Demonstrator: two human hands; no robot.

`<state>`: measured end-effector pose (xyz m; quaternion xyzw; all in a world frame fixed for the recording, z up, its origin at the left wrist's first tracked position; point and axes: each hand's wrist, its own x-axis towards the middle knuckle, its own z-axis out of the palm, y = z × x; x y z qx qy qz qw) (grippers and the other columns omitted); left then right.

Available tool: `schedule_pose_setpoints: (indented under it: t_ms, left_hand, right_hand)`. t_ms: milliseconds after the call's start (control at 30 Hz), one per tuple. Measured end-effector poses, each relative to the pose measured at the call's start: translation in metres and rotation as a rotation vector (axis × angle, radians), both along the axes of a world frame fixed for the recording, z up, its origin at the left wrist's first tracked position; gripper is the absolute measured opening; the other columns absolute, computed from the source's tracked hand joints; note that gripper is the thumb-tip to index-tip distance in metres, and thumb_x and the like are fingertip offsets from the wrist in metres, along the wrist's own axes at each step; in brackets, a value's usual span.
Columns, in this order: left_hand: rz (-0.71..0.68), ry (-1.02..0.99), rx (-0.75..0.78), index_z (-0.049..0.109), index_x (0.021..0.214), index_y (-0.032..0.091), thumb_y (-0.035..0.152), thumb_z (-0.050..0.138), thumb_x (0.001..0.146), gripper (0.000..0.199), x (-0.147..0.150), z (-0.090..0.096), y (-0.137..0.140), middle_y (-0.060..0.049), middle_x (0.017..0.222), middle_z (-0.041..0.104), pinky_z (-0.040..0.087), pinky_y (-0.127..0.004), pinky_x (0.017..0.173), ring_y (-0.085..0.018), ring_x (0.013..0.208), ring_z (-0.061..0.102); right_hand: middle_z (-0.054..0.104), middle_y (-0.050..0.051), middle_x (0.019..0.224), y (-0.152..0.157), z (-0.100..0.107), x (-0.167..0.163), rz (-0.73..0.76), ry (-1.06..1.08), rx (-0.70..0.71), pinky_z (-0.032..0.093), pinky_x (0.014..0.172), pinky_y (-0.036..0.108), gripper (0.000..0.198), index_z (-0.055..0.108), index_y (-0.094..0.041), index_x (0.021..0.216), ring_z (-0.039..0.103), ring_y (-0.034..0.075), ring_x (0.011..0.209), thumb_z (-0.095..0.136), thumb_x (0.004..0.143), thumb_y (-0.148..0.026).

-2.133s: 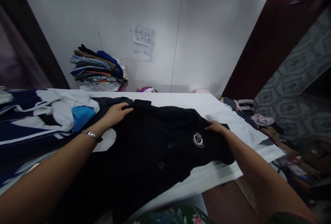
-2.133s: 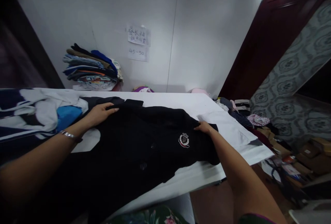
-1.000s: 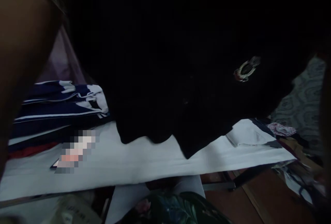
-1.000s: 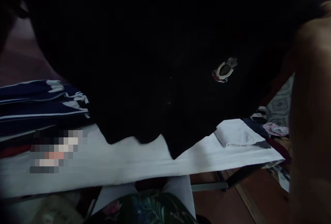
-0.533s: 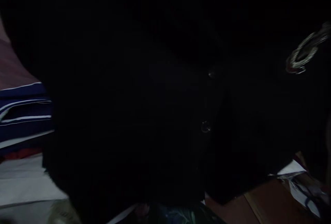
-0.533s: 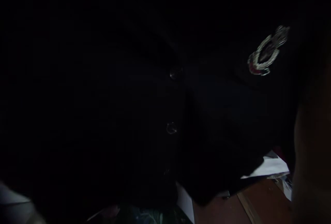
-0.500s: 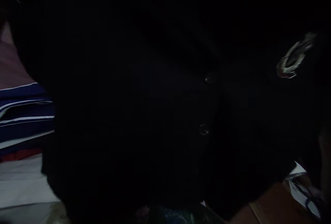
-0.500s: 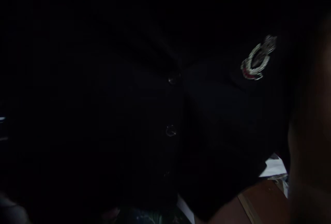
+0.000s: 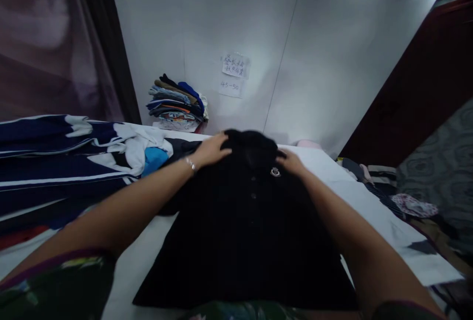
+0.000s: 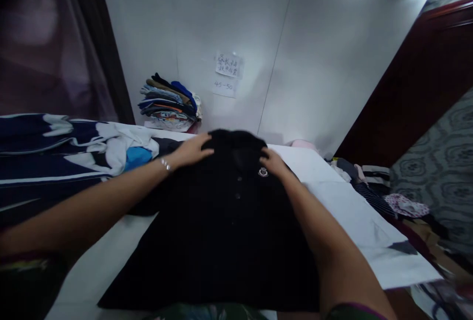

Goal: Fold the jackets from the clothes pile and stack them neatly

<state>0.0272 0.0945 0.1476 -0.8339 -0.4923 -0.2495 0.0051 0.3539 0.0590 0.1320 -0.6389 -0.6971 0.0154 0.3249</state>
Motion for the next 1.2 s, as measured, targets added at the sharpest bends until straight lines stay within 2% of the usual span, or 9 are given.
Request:
schedule_pose_setpoints:
  t_ms: [67, 133, 233, 367, 533, 733, 933, 1100, 1200]
  left_hand:
    - [0.005, 0.082, -0.125, 0.053, 0.128, 0.012, 0.044, 0.055, 0.084, 0.054, -0.010, -0.062, -0.023, -0.017, 0.145, 0.042, 0.031, -0.042, 0.109, -0.028, 0.133, 0.039]
    - [0.063, 0.096, -0.212, 0.055, 0.126, 0.013, 0.045, 0.053, 0.084, 0.053, -0.025, -0.107, -0.049, -0.017, 0.143, 0.045, 0.034, -0.043, 0.107, -0.029, 0.131, 0.042]
    - [0.084, 0.089, -0.185, 0.060, 0.121, 0.016, 0.044, 0.052, 0.083, 0.047, -0.047, -0.135, -0.081, -0.014, 0.140, 0.049, 0.033, -0.042, 0.108, -0.027, 0.131, 0.042]
    - [0.280, 0.009, -0.126, 0.060, 0.116, 0.014, 0.046, 0.043, 0.087, 0.046, -0.067, -0.128, -0.099, -0.014, 0.129, 0.056, 0.041, -0.040, 0.100, -0.027, 0.121, 0.051]
    - [0.567, -0.014, -0.412, 0.060, 0.104, 0.016, 0.056, 0.032, 0.088, 0.052, -0.073, -0.114, -0.110, -0.013, 0.105, 0.065, 0.049, -0.038, 0.074, -0.028, 0.094, 0.063]
    - [0.500, 0.092, -0.466, 0.059, 0.092, 0.017, 0.053, 0.040, 0.085, 0.041, -0.057, -0.107, -0.118, -0.014, 0.105, 0.066, 0.047, -0.037, 0.073, -0.030, 0.097, 0.063]
    - [0.522, 0.184, -0.518, 0.057, 0.088, 0.019, 0.045, 0.042, 0.085, 0.030, -0.070, -0.095, -0.108, -0.012, 0.096, 0.068, 0.046, -0.035, 0.070, -0.029, 0.094, 0.064]
    - [0.489, 0.202, -0.604, 0.059, 0.093, 0.018, 0.051, 0.042, 0.084, 0.038, -0.081, -0.100, -0.103, -0.014, 0.100, 0.068, 0.047, -0.036, 0.070, -0.030, 0.094, 0.064]
    - [0.492, 0.211, -0.447, 0.060, 0.102, 0.016, 0.053, 0.042, 0.082, 0.046, -0.078, -0.101, -0.102, -0.016, 0.107, 0.066, 0.049, -0.040, 0.074, -0.032, 0.099, 0.062]
  right_hand:
    - [0.054, 0.011, 0.135, -0.025, -0.061, -0.005, 0.171, -0.130, -0.243, 0.032, 0.109, 0.042, 0.044, 0.061, -0.017, 0.121, 0.045, 0.023, 0.129, 0.066, 0.077, -0.019]
    - [0.044, 0.013, 0.143, -0.049, -0.105, 0.002, 0.194, -0.209, -0.392, 0.023, 0.112, 0.051, 0.048, 0.056, -0.018, 0.128, 0.032, 0.027, 0.138, 0.062, 0.081, -0.027]
    - [0.039, 0.013, 0.147, -0.074, -0.133, 0.021, 0.166, -0.248, -0.486, 0.018, 0.113, 0.051, 0.049, 0.051, -0.017, 0.134, 0.025, 0.028, 0.141, 0.049, 0.089, -0.038]
    - [0.038, 0.011, 0.148, -0.088, -0.140, 0.033, 0.163, -0.270, -0.489, 0.017, 0.114, 0.049, 0.055, 0.049, -0.018, 0.136, 0.022, 0.027, 0.142, 0.039, 0.092, -0.049]
    - [0.036, 0.010, 0.149, -0.091, -0.152, 0.027, 0.117, -0.314, -0.434, 0.018, 0.114, 0.049, 0.052, 0.048, -0.021, 0.137, 0.025, 0.026, 0.141, 0.034, 0.094, -0.047]
    - [0.036, 0.009, 0.149, -0.085, -0.147, 0.025, 0.131, -0.292, -0.416, 0.016, 0.113, 0.054, 0.053, 0.044, -0.023, 0.139, 0.022, 0.026, 0.142, 0.036, 0.093, -0.048]
    - [0.034, 0.010, 0.150, -0.097, -0.143, 0.020, 0.180, -0.239, -0.494, 0.019, 0.113, 0.052, 0.056, 0.042, -0.023, 0.141, 0.024, 0.026, 0.142, 0.036, 0.093, -0.052]
    - [0.035, 0.009, 0.150, -0.107, -0.126, 0.058, 0.090, -0.209, -0.181, 0.018, 0.114, 0.053, 0.051, 0.050, -0.022, 0.135, 0.022, 0.027, 0.142, 0.042, 0.091, -0.046]
    - [0.040, 0.012, 0.146, -0.108, -0.116, 0.106, -0.120, -0.141, -0.017, 0.025, 0.112, 0.051, 0.048, 0.054, -0.017, 0.130, 0.029, 0.030, 0.139, 0.046, 0.087, -0.036]
